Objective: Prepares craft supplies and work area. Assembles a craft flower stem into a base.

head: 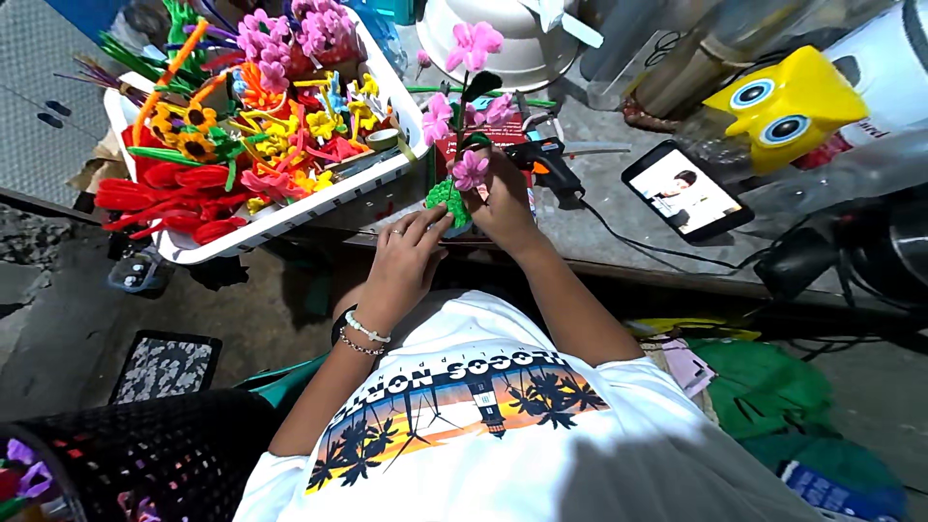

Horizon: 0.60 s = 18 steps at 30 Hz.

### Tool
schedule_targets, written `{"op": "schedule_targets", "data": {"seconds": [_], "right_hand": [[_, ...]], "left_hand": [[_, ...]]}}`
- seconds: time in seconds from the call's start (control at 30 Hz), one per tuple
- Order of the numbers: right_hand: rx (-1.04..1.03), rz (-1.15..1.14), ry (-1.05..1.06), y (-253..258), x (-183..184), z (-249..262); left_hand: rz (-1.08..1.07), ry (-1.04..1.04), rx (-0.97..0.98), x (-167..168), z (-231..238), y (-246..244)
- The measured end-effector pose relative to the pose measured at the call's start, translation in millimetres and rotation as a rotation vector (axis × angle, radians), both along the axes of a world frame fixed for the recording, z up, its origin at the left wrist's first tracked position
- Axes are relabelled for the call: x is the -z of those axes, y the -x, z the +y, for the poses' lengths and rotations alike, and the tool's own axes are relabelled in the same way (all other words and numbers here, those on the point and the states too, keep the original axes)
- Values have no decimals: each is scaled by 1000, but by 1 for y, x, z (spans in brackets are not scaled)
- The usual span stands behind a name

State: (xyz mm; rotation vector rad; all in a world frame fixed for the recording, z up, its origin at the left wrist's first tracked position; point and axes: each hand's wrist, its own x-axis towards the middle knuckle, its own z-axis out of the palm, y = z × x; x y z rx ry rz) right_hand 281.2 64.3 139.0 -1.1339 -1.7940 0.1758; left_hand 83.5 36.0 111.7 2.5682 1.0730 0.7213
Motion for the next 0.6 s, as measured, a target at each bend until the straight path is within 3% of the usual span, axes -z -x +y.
{"op": "schedule_targets", "data": {"seconds": [0.37,0.6], "right_hand": [[-44,-35,34,-3,-4,2],[-29,-36,-8,-2,-3,2]], "left_hand": [[80,-131,-3,7,-2,-5],[90,-101,-25,5,-1,-9]]}}
